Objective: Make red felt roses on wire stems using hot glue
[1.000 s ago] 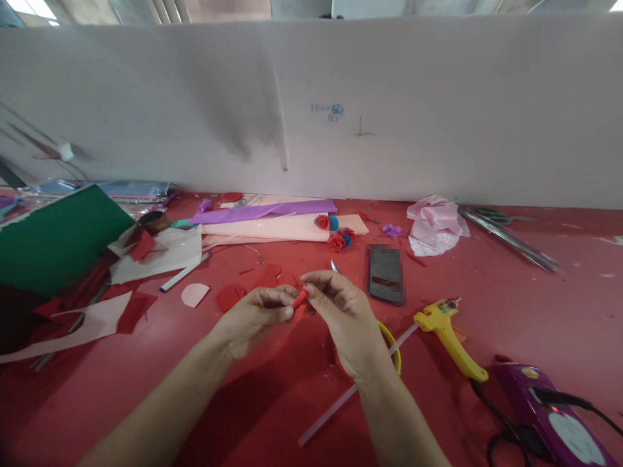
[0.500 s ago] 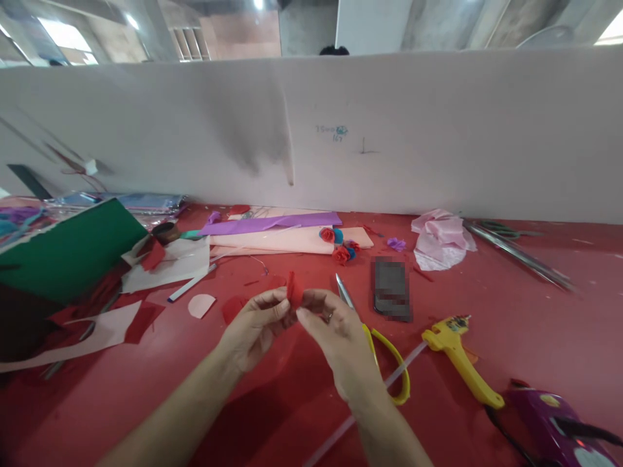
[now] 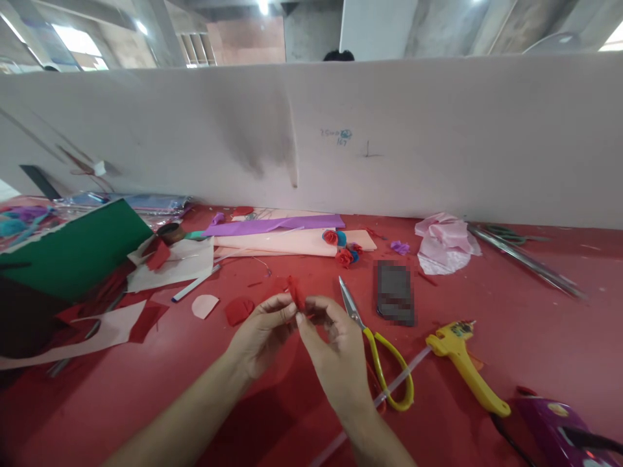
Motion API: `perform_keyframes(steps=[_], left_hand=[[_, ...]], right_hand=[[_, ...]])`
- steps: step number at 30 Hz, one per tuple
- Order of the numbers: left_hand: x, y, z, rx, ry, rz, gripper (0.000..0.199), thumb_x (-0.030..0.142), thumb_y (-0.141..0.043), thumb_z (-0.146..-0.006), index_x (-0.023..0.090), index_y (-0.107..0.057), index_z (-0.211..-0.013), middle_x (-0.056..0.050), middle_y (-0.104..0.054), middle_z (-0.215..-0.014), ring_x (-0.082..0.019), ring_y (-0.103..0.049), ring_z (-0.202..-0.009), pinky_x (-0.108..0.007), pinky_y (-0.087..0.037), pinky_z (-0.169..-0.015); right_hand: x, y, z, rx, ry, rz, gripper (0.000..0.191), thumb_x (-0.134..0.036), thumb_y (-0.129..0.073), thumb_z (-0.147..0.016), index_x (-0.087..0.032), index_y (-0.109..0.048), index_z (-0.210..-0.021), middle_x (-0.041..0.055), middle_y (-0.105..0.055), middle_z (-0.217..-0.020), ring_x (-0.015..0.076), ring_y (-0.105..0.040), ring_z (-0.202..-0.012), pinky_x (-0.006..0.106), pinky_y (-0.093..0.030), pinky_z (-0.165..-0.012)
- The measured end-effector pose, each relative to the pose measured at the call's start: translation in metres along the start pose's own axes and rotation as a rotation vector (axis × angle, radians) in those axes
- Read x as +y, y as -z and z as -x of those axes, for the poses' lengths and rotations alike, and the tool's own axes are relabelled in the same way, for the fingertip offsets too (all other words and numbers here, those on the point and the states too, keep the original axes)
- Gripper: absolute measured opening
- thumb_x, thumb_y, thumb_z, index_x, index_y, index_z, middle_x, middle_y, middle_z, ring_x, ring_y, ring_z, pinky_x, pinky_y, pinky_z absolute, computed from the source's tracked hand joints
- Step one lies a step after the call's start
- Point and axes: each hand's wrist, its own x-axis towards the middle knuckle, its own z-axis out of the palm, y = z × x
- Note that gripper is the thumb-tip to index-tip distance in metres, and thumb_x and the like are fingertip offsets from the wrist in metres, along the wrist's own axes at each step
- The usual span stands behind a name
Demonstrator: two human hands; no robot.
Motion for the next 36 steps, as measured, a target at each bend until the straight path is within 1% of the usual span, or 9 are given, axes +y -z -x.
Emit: perform_keyframes(steps=[5, 7, 11, 14, 17, 20, 26, 32, 36], left_hand=[[0.0, 0.001, 0.0, 0.001, -0.077, -0.08, 0.025, 0.019, -0.088, -0.047, 0.016, -0.072, -0.066, 0.001, -0.068, -0.064, -0.008, -0.058, -0.062, -0.021, -0.043, -0.066], [0.0, 0.001, 0.001, -0.012, -0.095, -0.108, 0.023, 0.019, -0.087, -0.049, 0.016, -0.073, -0.067, 0.0, -0.069, -0.066, -0.009, -0.06, -0.065, -0.022, -0.044, -0.069], [-0.001, 0.0, 0.002, -0.008, -0.085, -0.146, 0.021, 0.021, -0.085, -0.052, 0.016, -0.074, -0.069, -0.001, -0.069, -0.065, -0.009, -0.059, -0.062, -0.023, -0.045, -0.068], [-0.001, -0.001, 0.004, -0.003, -0.109, -0.179, 0.02, 0.021, -0.083, -0.054, 0.015, -0.075, -0.07, -0.003, -0.071, -0.068, -0.01, -0.06, -0.064, -0.024, -0.046, -0.07], [-0.001, -0.002, 0.005, -0.005, -0.199, -0.248, 0.014, 0.02, -0.08, -0.058, 0.016, -0.074, -0.07, -0.002, -0.071, -0.069, -0.011, -0.061, -0.067, -0.023, -0.047, -0.071], [-0.001, -0.003, 0.007, 0.01, -0.308, -0.403, 0.007, 0.019, -0.075, -0.063, 0.016, -0.072, -0.069, -0.001, -0.07, -0.069, -0.011, -0.06, -0.066, -0.022, -0.047, -0.068], [-0.002, -0.002, 0.009, 0.029, -0.465, -0.708, 0.008, 0.014, -0.064, -0.07, 0.015, -0.07, -0.074, -0.003, -0.071, -0.074, -0.015, -0.063, -0.072, -0.026, -0.049, -0.072], [-0.004, -0.003, 0.01, 0.053, -0.599, -0.801, 0.011, 0.009, -0.062, -0.069, 0.017, -0.069, -0.071, -0.001, -0.07, -0.069, -0.014, -0.063, -0.068, -0.023, -0.05, -0.067], [-0.008, -0.002, 0.01, 0.034, -0.615, -0.81, 0.012, 0.007, -0.063, -0.067, 0.017, -0.068, -0.073, -0.001, -0.07, -0.071, -0.013, -0.063, -0.069, -0.023, -0.05, -0.07]], right_hand=[[-0.001, -0.001, 0.002, -0.02, -0.007, -0.022, 0.013, -0.026, -0.066, -0.081, -0.025, -0.065, -0.093, 0.0021, -0.068, -0.091, 0.0177, -0.063, -0.086, 0.032, -0.049, -0.082], [0.0, -0.001, 0.002, 0.005, -0.018, -0.018, 0.014, -0.027, -0.068, -0.079, -0.024, -0.065, -0.092, 0.0025, -0.068, -0.09, 0.018, -0.063, -0.085, 0.032, -0.049, -0.082], [0.002, -0.001, 0.001, 0.08, -0.052, 0.007, 0.019, -0.028, -0.071, -0.076, -0.022, -0.066, -0.093, 0.0035, -0.069, -0.092, 0.0189, -0.064, -0.085, 0.033, -0.051, -0.081], [0.004, 0.0, 0.0, 0.096, -0.034, 0.011, 0.02, -0.027, -0.071, -0.075, -0.022, -0.067, -0.093, 0.0034, -0.069, -0.093, 0.0192, -0.064, -0.087, 0.033, -0.051, -0.081], [0.005, 0.0, 0.0, 0.08, 0.011, 0.024, 0.019, -0.025, -0.07, -0.076, -0.023, -0.067, -0.094, 0.0023, -0.068, -0.092, 0.0181, -0.064, -0.087, 0.032, -0.05, -0.082], [0.007, 0.0, 0.0, 0.06, 0.032, 0.085, 0.018, -0.025, -0.068, -0.078, -0.024, -0.067, -0.096, 0.0019, -0.068, -0.092, 0.0171, -0.063, -0.084, 0.031, -0.049, -0.081], [0.01, -0.002, 0.001, 0.143, -0.005, 0.176, 0.018, -0.03, -0.07, -0.076, -0.022, -0.067, -0.092, 0.0027, -0.068, -0.086, 0.0179, -0.06, -0.079, 0.033, -0.048, -0.075], [0.012, -0.002, 0.002, 0.198, -0.071, 0.135, 0.024, -0.033, -0.072, -0.073, -0.021, -0.068, -0.093, 0.0034, -0.068, -0.084, 0.0191, -0.06, -0.078, 0.034, -0.047, -0.074], [0.015, -0.001, 0.001, 0.212, -0.087, 0.103, 0.023, -0.034, -0.073, -0.072, -0.02, -0.068, -0.089, 0.0035, -0.069, -0.082, 0.019, -0.059, -0.076, 0.034, -0.047, -0.073]])
